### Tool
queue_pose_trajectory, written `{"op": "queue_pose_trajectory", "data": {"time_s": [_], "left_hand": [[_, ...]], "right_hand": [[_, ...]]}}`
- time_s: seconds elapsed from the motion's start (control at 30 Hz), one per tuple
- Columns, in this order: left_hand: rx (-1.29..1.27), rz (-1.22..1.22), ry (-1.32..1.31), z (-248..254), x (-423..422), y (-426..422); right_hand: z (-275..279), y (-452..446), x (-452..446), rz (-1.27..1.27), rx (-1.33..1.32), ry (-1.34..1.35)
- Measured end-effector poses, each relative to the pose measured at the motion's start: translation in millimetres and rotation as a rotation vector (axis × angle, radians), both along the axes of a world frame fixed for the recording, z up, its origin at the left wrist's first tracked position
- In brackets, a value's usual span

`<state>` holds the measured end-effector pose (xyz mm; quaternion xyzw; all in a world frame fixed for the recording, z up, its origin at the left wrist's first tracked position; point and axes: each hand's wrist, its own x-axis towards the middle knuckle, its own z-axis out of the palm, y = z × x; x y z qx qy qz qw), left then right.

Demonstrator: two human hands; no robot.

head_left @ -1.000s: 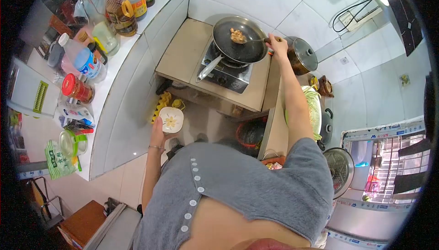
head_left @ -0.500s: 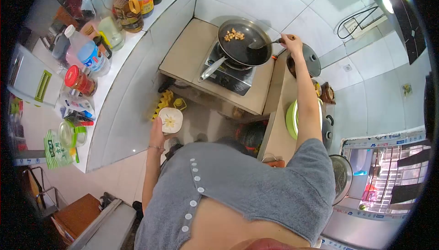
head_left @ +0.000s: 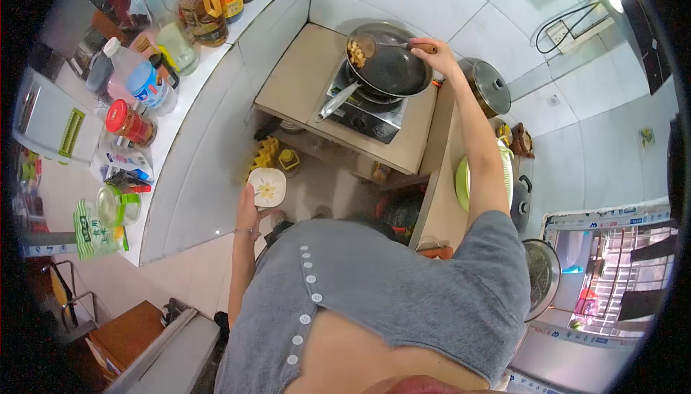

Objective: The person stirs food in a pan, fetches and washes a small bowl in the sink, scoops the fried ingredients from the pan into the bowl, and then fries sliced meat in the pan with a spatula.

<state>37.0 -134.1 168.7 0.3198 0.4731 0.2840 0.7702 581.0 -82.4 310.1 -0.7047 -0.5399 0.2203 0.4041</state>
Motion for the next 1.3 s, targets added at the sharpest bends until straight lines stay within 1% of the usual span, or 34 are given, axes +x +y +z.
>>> {"op": "queue_pose_trajectory", "data": {"time_s": [0.03,0.07,0.1,0.17,0.2,0.23,0.3,0.33,0.37,0.43,0.53,0.57,0.63,0.67,0.73,0.8,0.83,0.87,0.9,0.93,1.0,1.03,1.07,1.1,1.13,1.17,1.2,1.23,1.27,1.3], "left_hand": [[0.016,0.009,0.002,-2,2,1],[0.032,0.017,0.004,-4,3,2],[0.032,0.007,0.005,-6,4,3],[0.011,-0.028,0.005,-8,7,7],[0.012,-0.034,0.005,-7,8,8],[0.018,-0.051,0.006,-4,10,8],[0.023,-0.074,0.009,-2,11,9],[0.011,-0.075,0.003,-2,12,9],[0.0,-0.076,-0.003,-2,12,9],[-0.006,-0.088,0.003,-1,12,9],[-0.003,-0.097,0.006,-2,11,8],[0.006,-0.094,0.003,-4,11,9],[0.014,-0.123,0.004,-7,9,10],[0.019,-0.145,0.002,-8,7,12],[0.019,-0.153,-0.006,-11,5,12],[0.017,-0.166,-0.014,-12,3,11],[0.019,-0.161,0.0,-11,3,12],[0.02,-0.157,0.015,-11,2,11],[0.021,-0.169,0.017,-13,0,11],[0.022,-0.168,0.024,-15,-2,11],[0.027,-0.173,0.028,-16,-3,10],[0.028,-0.157,0.053,-12,-4,9],[0.03,-0.14,0.074,-9,-2,8],[0.029,-0.149,0.069,-7,0,7],[0.021,-0.137,0.087,-6,0,7],[0.011,-0.128,0.105,-7,1,7],[-0.022,-0.121,0.104,-14,2,9],[-0.031,-0.144,0.101,-14,4,9],[-0.031,-0.149,0.101,-11,6,9],[-0.034,-0.154,0.1,-8,10,10]], "right_hand": [[11,-8,-10,0.159,0.0,-0.108],[20,-15,-18,0.226,-0.083,-0.219],[28,-22,-25,0.216,-0.085,-0.217],[45,-39,-46,0.44,-0.08,-0.461],[55,-52,-61,0.451,-0.085,-0.541],[61,-62,-70,0.447,-0.086,-0.542],[70,-80,-85,0.453,-0.152,-0.76],[76,-88,-91,0.423,-0.212,-0.706],[77,-91,-92,0.416,-0.214,-0.704],[77,-98,-93,0.508,-0.182,-0.639],[44,-95,-94,0.487,-0.128,-0.68],[23,-92,-89,0.479,-0.129,-0.678],[-28,-84,-78,0.433,-0.058,-0.793],[-44,-83,-80,0.422,-0.058,-0.791],[-71,-81,-85,0.341,-0.065,-0.881],[-101,-82,-84,0.294,-0.044,-0.863],[-104,-82,-87,0.26,-0.02,-0.848],[-106,-84,-89,0.304,-0.151,-0.787],[-110,-85,-93,0.292,-0.154,-0.784],[-115,-85,-98,0.242,-0.168,-0.931],[-96,-86,-127,0.104,-0.178,-1.211],[-70,-79,-146,0.132,-0.136,-1.118],[-41,-69,-173,0.2,-0.026,-0.685],[-4,-67,-203,0.359,0.232,-0.458],[52,-76,-243,0.471,0.302,-0.145],[83,-85,-274,0.657,0.36,0.356],[115,-95,-294,0.821,0.45,0.463],[129,-97,-321,0.965,0.753,0.774],[154,-100,-339,1.107,0.822,0.932],[169,-104,-348,1.267,0.811,1.034]]}}
